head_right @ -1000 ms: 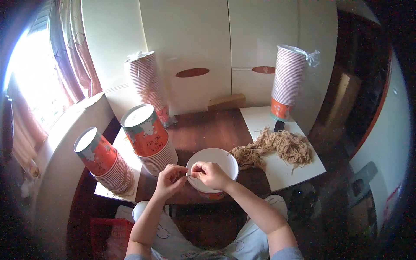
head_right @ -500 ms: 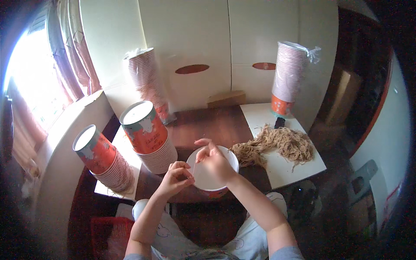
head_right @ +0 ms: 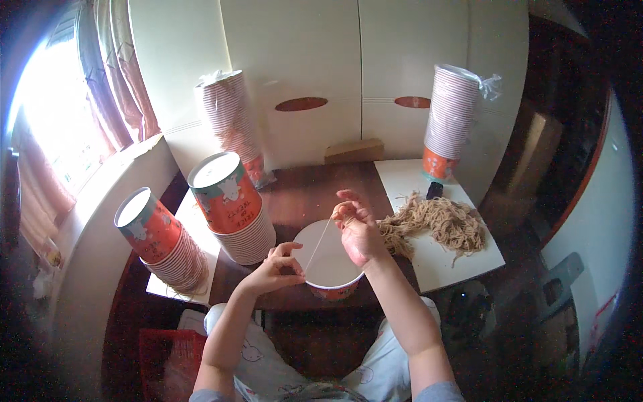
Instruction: Thread handles onto paper containers by inserting string through pre-cut holes.
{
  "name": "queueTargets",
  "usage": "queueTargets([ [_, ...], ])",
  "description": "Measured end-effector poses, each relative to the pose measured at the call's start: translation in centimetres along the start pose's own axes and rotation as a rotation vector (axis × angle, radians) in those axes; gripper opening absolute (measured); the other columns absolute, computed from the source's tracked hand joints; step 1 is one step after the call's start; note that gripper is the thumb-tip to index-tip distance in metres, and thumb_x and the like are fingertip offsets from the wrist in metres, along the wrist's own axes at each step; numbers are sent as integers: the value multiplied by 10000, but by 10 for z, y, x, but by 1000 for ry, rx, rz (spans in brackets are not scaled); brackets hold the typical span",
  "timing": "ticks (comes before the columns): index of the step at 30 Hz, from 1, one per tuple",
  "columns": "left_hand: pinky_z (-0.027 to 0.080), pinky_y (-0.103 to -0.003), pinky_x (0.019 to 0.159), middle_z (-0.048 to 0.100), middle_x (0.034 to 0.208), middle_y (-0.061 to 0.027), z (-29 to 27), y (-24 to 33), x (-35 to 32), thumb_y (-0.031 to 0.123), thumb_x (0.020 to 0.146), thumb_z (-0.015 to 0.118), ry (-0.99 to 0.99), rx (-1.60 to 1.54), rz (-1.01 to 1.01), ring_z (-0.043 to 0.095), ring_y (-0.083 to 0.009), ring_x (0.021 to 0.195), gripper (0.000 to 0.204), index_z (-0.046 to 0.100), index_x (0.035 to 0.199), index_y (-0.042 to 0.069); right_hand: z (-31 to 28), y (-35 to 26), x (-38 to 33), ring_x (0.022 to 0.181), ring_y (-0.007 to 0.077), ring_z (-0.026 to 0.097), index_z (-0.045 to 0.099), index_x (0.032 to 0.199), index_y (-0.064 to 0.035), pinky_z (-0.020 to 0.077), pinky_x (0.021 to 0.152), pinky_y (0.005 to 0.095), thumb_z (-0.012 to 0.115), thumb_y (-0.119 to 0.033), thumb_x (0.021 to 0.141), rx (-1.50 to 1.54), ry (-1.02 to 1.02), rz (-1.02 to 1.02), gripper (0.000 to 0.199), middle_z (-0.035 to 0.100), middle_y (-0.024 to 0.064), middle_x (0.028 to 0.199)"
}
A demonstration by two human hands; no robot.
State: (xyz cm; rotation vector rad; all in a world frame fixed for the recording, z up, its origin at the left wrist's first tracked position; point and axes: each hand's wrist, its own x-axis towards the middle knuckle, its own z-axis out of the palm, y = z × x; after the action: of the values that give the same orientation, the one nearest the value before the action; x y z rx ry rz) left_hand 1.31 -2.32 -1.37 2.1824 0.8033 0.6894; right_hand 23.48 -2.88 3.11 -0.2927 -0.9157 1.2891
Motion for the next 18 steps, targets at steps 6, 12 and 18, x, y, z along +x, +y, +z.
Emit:
queueTargets([
  [6,244,-428,956,362,1252,-84,1,14,-6,216,641,718,-7,42,-13,292,-296,1142,158,633,767,171,11,-12,-5,759,104,464,528,995,-65,338,725,226,515,-111,827,-205,-157,-2,175,507,16,766],
  [12,265,-463,904,403,1211,-61,8,-2,-2,244,638,713,35,72,69,315,-299,1102,175,629,788,209,4,-12,-3,764,112,494,531,978,-48,361,758,245,522,-93,821,-188,-116,-42,163,530,14,771],
  [18,277,-436,904,427,1174,-88,4,1,-4,177,650,693,85,28,168,338,-301,1077,114,627,743,179,17,-13,-7,739,120,496,527,956,-45,383,706,246,502,-67,825,-247,-180,-62,135,524,28,750],
])
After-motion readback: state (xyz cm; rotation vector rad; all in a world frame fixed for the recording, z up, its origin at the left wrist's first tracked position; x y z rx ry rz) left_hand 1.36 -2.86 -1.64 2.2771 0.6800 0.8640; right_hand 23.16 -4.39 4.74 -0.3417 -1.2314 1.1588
